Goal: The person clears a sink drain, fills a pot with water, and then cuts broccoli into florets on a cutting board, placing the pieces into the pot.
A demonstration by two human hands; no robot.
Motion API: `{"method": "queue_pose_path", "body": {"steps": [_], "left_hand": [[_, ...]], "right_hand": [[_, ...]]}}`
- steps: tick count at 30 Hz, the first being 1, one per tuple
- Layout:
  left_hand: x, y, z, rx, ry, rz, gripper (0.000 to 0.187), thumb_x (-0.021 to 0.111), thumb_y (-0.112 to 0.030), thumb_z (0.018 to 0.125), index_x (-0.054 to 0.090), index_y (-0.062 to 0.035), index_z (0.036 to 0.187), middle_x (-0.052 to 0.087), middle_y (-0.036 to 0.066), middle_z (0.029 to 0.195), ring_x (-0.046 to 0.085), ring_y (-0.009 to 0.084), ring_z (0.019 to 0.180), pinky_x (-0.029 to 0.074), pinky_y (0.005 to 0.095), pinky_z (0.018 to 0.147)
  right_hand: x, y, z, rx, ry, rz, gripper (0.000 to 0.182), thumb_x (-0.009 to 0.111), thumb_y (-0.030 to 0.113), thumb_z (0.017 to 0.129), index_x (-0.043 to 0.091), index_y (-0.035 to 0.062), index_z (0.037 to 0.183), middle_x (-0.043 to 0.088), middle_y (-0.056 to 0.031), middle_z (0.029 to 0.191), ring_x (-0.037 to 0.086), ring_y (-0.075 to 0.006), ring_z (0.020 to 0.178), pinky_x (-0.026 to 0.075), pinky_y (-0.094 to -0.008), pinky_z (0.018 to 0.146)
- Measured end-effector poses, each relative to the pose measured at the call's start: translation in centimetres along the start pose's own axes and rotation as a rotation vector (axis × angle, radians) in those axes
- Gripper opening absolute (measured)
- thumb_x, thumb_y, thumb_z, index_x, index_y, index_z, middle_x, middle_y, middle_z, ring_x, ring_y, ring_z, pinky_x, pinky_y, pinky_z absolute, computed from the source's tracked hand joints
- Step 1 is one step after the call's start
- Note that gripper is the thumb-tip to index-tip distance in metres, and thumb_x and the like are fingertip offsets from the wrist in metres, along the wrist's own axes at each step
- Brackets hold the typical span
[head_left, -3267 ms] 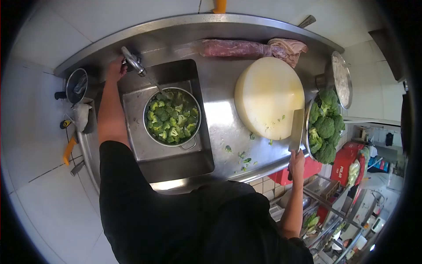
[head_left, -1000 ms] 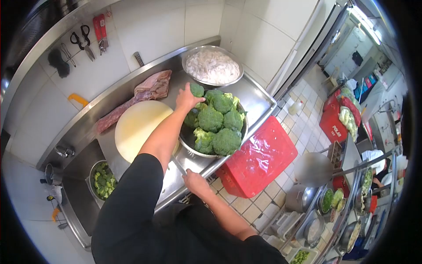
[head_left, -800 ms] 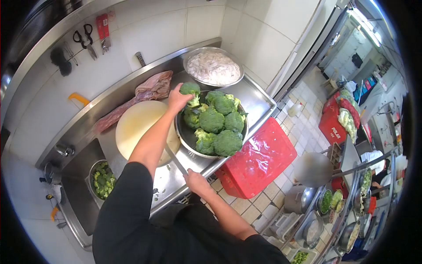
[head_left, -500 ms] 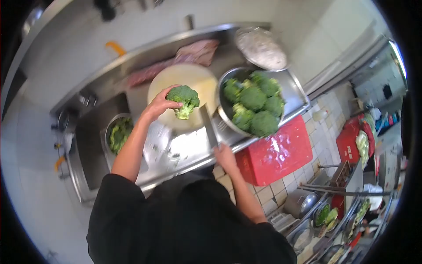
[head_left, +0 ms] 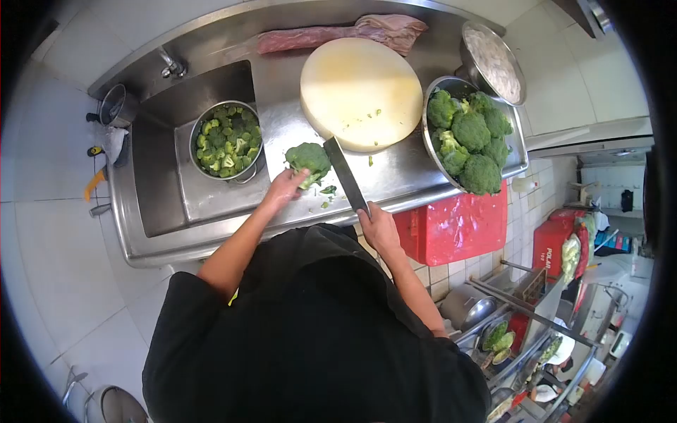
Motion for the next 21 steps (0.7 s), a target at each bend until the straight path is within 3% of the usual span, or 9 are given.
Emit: {"method": "queue_pose_path", "body": {"steps": [3,4,7,8,11,16,19,21], "left_hand": [[1.7,0.0,-0.3,0.452,0.058,0.306,0.064,0.072,-0.032,0.089,0.05,0.0087,0.133,0.064,0.017,0.122,0.06,0.0251,0.114,0.054,0.0381,0.088],[1.9,-0.4,-0.6,0.373,0.05,0.216,0.049,0.067,-0.032,0.092,0.056,0.0024,0.125,0.066,0.014,0.113,0.062,0.0197,0.1,0.055,0.0348,0.078],[0.3,0.8,2.3,0.12,0.253,-0.248,0.035,0.065,-0.027,0.093,0.058,-0.0043,0.119,0.065,0.01,0.099,0.061,0.0153,0.08,0.051,0.0301,0.066],[0.0,1.6,2.6,0.014,0.282,-0.425,0.022,0.063,-0.026,0.096,0.057,-0.0086,0.109,0.061,0.007,0.087,0.054,0.0124,0.065,0.045,0.0271,0.056],[-1.4,1.4,1.8,-0.061,0.338,-0.451,0.022,0.062,-0.028,0.098,0.056,-0.0085,0.105,0.06,0.008,0.086,0.055,0.0137,0.065,0.043,0.0267,0.055],[-1.7,1.3,1.8,-0.012,0.352,-0.405,0.023,0.061,-0.03,0.099,0.056,-0.008,0.103,0.056,0.006,0.084,0.051,0.012,0.063,0.041,0.0268,0.054],[-1.6,1.2,2.0,0.014,0.347,-0.318,0.023,0.06,-0.029,0.1,0.056,-0.007,0.101,0.053,0.004,0.082,0.047,0.0105,0.062,0.038,0.0266,0.053],[-1.6,1.0,2.0,0.026,0.323,-0.267,0.022,0.059,-0.029,0.1,0.057,-0.0064,0.1,0.051,0.003,0.081,0.045,0.0096,0.062,0.037,0.0266,0.052]], "right_hand": [[0.8,1.3,0.2,-0.026,-0.058,-0.018,0.028,0.056,0.027,0.097,0.061,0.0001,0.103,0.065,-0.0313,0.089,0.062,-0.0507,0.09,0.047,-0.0579,0.078],[0.9,1.6,0.1,-0.037,-0.081,-0.019,0.027,0.057,0.026,0.096,0.061,-0.0002,0.102,0.064,-0.0317,0.088,0.062,-0.0509,0.089,0.047,-0.058,0.078],[0.9,2.1,-0.5,-0.112,-0.173,0.011,0.024,0.057,0.023,0.096,0.061,-0.0003,0.102,0.064,-0.0316,0.086,0.061,-0.0512,0.088,0.047,-0.0581,0.076],[1.0,2.2,-0.9,-0.112,-0.175,0.009,0.024,0.057,0.023,0.096,0.061,0.0,0.102,0.064,-0.0313,0.084,0.061,-0.0511,0.086,0.047,-0.0583,0.075],[1.1,2.7,-2.8,-0.092,-0.161,-0.012,0.024,0.057,0.024,0.097,0.062,0.0012,0.101,0.064,-0.0297,0.081,0.062,-0.0504,0.082,0.047,-0.0584,0.072],[2.4,3.5,-4.6,-0.063,-0.146,-0.122,0.026,0.058,0.03,0.098,0.064,0.0044,0.099,0.066,-0.0259,0.079,0.064,-0.0474,0.076,0.05,-0.0568,0.068],[2.8,3.6,-4.7,-0.088,-0.177,-0.117,0.023,0.061,0.026,0.097,0.061,0.0029,0.095,0.062,-0.0257,0.078,0.061,-0.0486,0.078,0.046,-0.0558,0.066],[2.9,3.4,-4.6,-0.092,-0.163,-0.182,0.024,0.058,0.028,0.098,0.063,0.0049,0.098,0.065,-0.0255,0.08,0.064,-0.0472,0.077,0.05,-0.056,0.068]]}}
Point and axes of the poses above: each hand's wrist, its own z-axis towards the middle knuckle, its own x-axis out of the palm, y = z × x, the point moved 4 cm from there along z, towards the middle knuckle
